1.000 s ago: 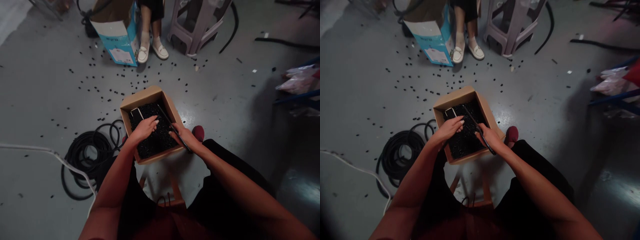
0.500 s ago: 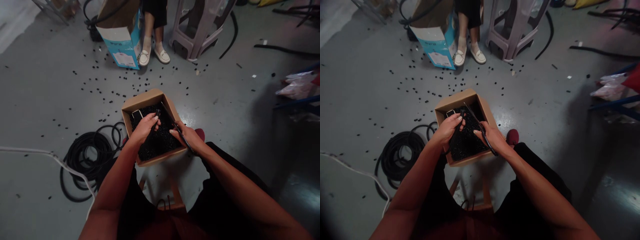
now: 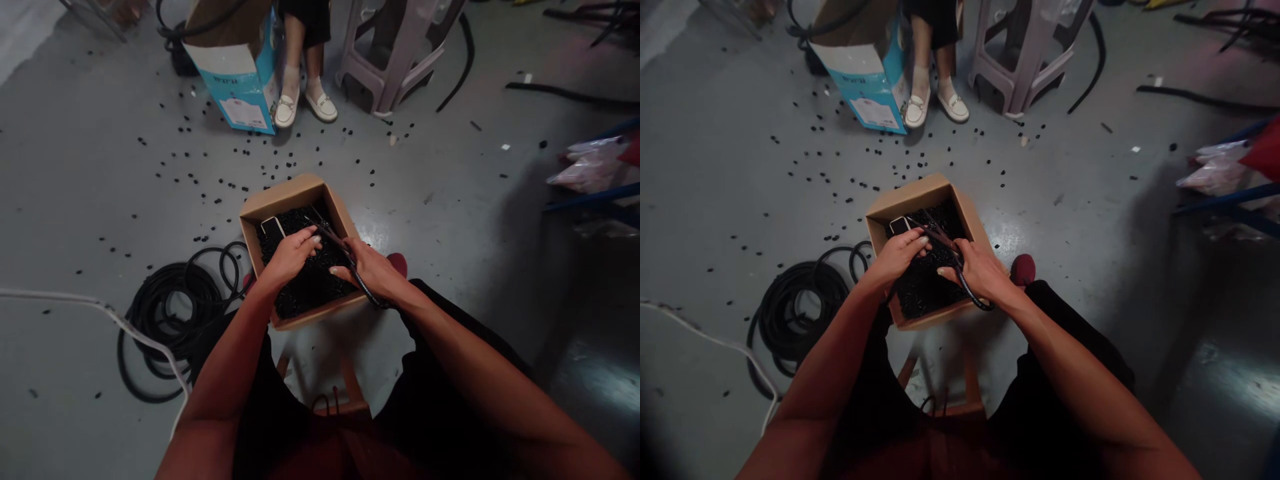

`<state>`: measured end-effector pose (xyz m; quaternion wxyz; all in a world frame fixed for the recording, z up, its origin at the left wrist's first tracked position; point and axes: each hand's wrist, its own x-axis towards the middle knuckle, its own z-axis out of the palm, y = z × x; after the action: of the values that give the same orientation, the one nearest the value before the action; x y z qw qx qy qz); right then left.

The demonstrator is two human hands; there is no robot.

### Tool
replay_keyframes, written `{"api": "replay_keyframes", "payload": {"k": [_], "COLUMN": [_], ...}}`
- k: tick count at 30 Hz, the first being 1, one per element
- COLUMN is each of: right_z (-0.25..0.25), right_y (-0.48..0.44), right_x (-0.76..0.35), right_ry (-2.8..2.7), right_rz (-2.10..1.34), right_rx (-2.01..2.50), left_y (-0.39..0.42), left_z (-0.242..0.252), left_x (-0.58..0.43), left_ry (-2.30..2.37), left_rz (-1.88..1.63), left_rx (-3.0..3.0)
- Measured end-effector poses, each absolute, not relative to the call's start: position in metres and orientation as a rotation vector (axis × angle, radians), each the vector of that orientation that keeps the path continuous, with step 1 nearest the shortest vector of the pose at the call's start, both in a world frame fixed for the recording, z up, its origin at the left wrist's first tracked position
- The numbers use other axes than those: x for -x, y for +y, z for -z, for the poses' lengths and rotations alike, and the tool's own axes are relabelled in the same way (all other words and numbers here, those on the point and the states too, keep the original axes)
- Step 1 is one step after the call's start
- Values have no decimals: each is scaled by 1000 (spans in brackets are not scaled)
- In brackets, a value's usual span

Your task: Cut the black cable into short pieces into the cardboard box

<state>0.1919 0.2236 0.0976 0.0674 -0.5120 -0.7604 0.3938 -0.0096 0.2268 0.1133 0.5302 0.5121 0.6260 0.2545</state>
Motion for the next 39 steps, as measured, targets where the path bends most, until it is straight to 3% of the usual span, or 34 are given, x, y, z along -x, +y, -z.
{"api": "replay_keyframes", "payload": {"k": [26,32,39], "right_z": [-92,-64,-46], "right_y": [215,195,182], "right_x": [-179,-169,-165], "right_ry": [-2377,-2236,-2240], "right_rz": [-1255,-1515,-1566], "right_rx": [1604,1644,1690], "left_y": [229,228,225], "left_z": [-116,-105,-96], "left_x": [27,32,21], "left_ry": [1423,1401,1486], "left_rz": [-244,4,353], "left_rx": [-1496,-1638,-1810]}}
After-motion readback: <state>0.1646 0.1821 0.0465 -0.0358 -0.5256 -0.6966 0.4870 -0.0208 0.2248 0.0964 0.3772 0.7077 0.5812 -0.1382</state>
